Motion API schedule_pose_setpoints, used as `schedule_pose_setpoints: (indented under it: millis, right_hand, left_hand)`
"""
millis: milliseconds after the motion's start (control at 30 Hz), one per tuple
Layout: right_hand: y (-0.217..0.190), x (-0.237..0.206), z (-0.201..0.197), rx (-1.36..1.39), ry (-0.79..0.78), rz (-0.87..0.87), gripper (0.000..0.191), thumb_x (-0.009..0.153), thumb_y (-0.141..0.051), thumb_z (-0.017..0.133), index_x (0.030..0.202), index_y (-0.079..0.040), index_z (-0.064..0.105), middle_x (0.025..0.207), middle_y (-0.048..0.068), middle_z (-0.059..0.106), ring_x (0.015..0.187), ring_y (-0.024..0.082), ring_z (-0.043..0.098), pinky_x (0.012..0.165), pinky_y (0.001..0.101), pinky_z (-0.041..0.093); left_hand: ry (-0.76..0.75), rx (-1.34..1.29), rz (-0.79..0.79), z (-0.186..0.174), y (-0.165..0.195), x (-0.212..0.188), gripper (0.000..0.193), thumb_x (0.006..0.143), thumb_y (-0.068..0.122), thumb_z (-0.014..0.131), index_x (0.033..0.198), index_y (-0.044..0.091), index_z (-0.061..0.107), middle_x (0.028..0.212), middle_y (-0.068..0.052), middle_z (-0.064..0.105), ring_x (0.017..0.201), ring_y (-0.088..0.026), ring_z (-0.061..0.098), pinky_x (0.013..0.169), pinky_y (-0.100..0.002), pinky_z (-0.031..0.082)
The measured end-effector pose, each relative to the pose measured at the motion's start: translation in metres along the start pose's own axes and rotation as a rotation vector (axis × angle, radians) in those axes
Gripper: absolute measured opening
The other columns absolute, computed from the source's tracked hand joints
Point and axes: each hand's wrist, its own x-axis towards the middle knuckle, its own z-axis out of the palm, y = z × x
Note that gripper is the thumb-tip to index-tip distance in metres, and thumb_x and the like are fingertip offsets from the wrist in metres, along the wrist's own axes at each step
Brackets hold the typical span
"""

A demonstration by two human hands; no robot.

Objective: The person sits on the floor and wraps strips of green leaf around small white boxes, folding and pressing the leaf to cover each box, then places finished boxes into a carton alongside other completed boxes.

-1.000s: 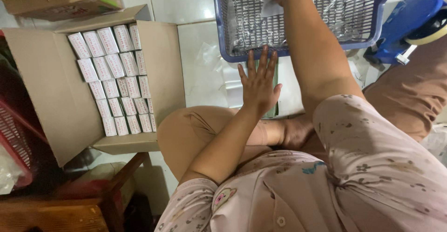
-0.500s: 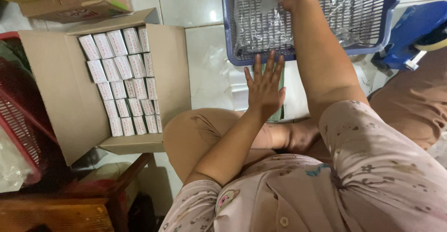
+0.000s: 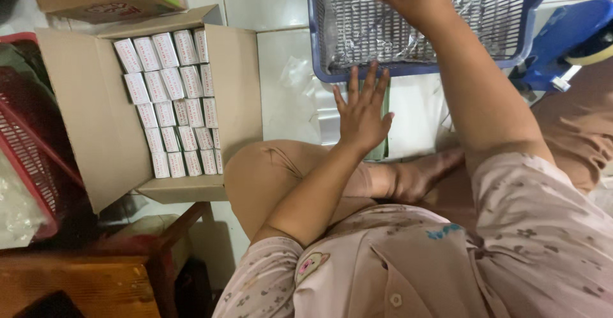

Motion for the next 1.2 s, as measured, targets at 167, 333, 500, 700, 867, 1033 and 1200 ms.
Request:
schedule_pose_setpoints:
  millis: [167, 333, 500, 700, 867, 1033, 1200]
  right_hand:
    - [-0.042, -0.053, -0.064, 0.846, -0.463, 0.417, 0.060, 0.084, -0.010, 0.085, 0.136, -0.002, 0.055, 0.114, 0.009, 0.071, 0.107, 0.020, 0.070, 0.090, 0.0339, 0.057]
    - [-0.057, -0.122, -0.082, 1.057, -0.691, 0.499, 0.065, 0.086, -0.010, 0.082, 0.143, -0.001, 0.053, 0.115, 0.012, 0.072, 0.106, 0.019, 0.068, 0.091, 0.0313, 0.055]
    - [-0.075, -0.173, -0.088, 1.113, -0.589, 0.520, 0.078, 0.083, -0.015, 0.084, 0.151, -0.005, 0.046, 0.114, 0.009, 0.072, 0.101, 0.017, 0.068, 0.080, 0.0285, 0.054]
    - [-0.125, -0.190, -0.093, 0.805, -0.477, 0.615, 0.094, 0.077, -0.028, 0.088, 0.157, -0.009, 0.041, 0.106, 0.011, 0.072, 0.085, 0.021, 0.066, 0.068, 0.0330, 0.049]
    - [-0.169, -0.213, -0.107, -0.095, 0.023, 0.201, 0.112, 0.075, -0.041, 0.095, 0.158, -0.003, 0.030, 0.128, 0.030, 0.058, 0.118, 0.042, 0.055, 0.100, 0.0473, 0.047]
    - [-0.181, -0.223, -0.114, -0.317, -0.163, -0.230, 0.059, 0.077, -0.014, 0.079, 0.134, -0.017, 0.066, 0.146, 0.016, 0.057, 0.140, 0.033, 0.050, 0.112, 0.0459, 0.044]
    - [-0.177, -0.220, -0.108, -0.118, -0.217, -0.092, 0.043, 0.091, -0.015, 0.076, 0.132, -0.006, 0.067, 0.132, 0.014, 0.065, 0.123, 0.034, 0.060, 0.105, 0.0471, 0.047]
  left_hand:
    - [0.327, -0.712, -0.123, 0.008, -0.022, 0.007, 0.067, 0.102, 0.045, 0.068, 0.156, 0.012, 0.044, 0.160, -0.013, 0.048, 0.151, -0.026, 0.044, 0.129, -0.057, 0.027]
    - [-0.157, -1.905, -0.307, 0.018, -0.037, 0.004, 0.051, 0.108, 0.035, 0.074, 0.139, 0.000, 0.054, 0.130, -0.017, 0.052, 0.117, -0.030, 0.053, 0.104, -0.047, 0.042]
    - [-0.073, -2.168, -0.095, -0.001, -0.015, -0.027, 0.054, 0.094, 0.037, 0.069, 0.140, 0.014, 0.053, 0.129, -0.008, 0.066, 0.117, -0.023, 0.066, 0.100, -0.044, 0.055]
    - [-0.554, -2.203, 0.093, -0.001, 0.013, -0.045, 0.047, 0.118, 0.038, 0.057, 0.151, 0.005, 0.051, 0.137, -0.019, 0.062, 0.119, -0.034, 0.064, 0.101, -0.049, 0.052]
    - [-0.530, -2.230, -0.150, 0.009, 0.016, -0.047, 0.059, 0.108, 0.038, 0.050, 0.159, 0.013, 0.034, 0.153, -0.011, 0.052, 0.124, -0.027, 0.060, 0.105, -0.043, 0.050]
    - [-0.555, -2.205, -0.079, 0.000, 0.015, -0.048, 0.061, 0.113, 0.037, 0.047, 0.165, 0.011, 0.028, 0.156, -0.014, 0.049, 0.133, -0.026, 0.058, 0.111, -0.045, 0.050]
    - [-0.575, -2.140, -0.124, -0.004, 0.015, -0.050, 0.059, 0.111, 0.036, 0.045, 0.162, 0.011, 0.028, 0.150, -0.014, 0.055, 0.129, -0.025, 0.061, 0.106, -0.043, 0.053]
